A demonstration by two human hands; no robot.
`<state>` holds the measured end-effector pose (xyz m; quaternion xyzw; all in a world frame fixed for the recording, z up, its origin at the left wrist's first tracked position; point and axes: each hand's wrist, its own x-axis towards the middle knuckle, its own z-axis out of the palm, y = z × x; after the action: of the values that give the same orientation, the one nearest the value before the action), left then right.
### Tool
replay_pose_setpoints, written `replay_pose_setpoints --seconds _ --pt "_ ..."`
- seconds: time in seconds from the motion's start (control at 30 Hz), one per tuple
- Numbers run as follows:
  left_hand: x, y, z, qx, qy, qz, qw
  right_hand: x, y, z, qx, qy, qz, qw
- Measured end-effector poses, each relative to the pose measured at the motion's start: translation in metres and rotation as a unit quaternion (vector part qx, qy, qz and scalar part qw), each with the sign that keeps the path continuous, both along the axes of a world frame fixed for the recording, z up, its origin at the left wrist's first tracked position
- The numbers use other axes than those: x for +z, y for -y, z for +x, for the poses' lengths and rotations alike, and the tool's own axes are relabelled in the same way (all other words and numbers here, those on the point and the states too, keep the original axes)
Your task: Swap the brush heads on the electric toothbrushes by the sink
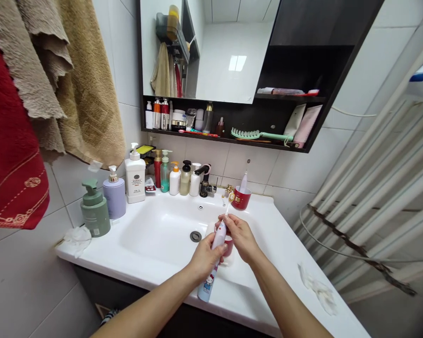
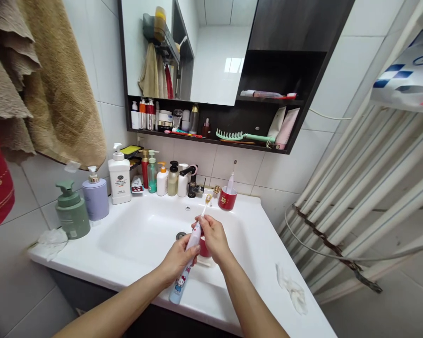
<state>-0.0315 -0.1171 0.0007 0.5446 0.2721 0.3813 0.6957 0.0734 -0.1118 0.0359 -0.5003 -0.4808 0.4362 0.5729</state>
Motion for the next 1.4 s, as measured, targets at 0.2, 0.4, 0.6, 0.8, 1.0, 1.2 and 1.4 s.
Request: replay_pose_setpoints --seconds 0.2,0.4,0.6,0.8,1.0,1.2,1.4 --pt "-0.010 0.006 0.001 -0.069 0.033 -0.046 0.996 -0.003 0.000 -0.001 -0.022 -0.110 -0.007 0.994" --pt "-0.010 0.008 0.006 -0.053 0.037 -0.043 0.997 -0.002 0.000 -0.007 -0.054 -0.127 0.010 0.990" --pt "-0.002 0.012 0.007 -0.071 0.070 -0.121 0.988 0.002 0.000 -0.006 -0.052 -0.145 -0.006 0.988" --pt "-0.003 0.008 0.012 -0.021 0.017 -0.068 0.997 0.000 -0.003 -0.005 -0.041 -0.147 -0.003 0.988" --pt "-0.013 0.008 0.009 -0.041 -0.015 -0.075 0.996 0.003 -0.015 0.010 -0.141 -0.174 0.016 0.974" --pt "-0.019 -0.007 0.008 -0.016 0.039 -0.189 0.981 -0.005 -0.041 0.059 -0.206 0.050 -0.037 0.977" --pt "-0.021 -0.045 0.015 -0.001 0.062 -0.216 0.974 -0.029 -0.092 0.076 -0.233 0.159 -0.074 0.957"
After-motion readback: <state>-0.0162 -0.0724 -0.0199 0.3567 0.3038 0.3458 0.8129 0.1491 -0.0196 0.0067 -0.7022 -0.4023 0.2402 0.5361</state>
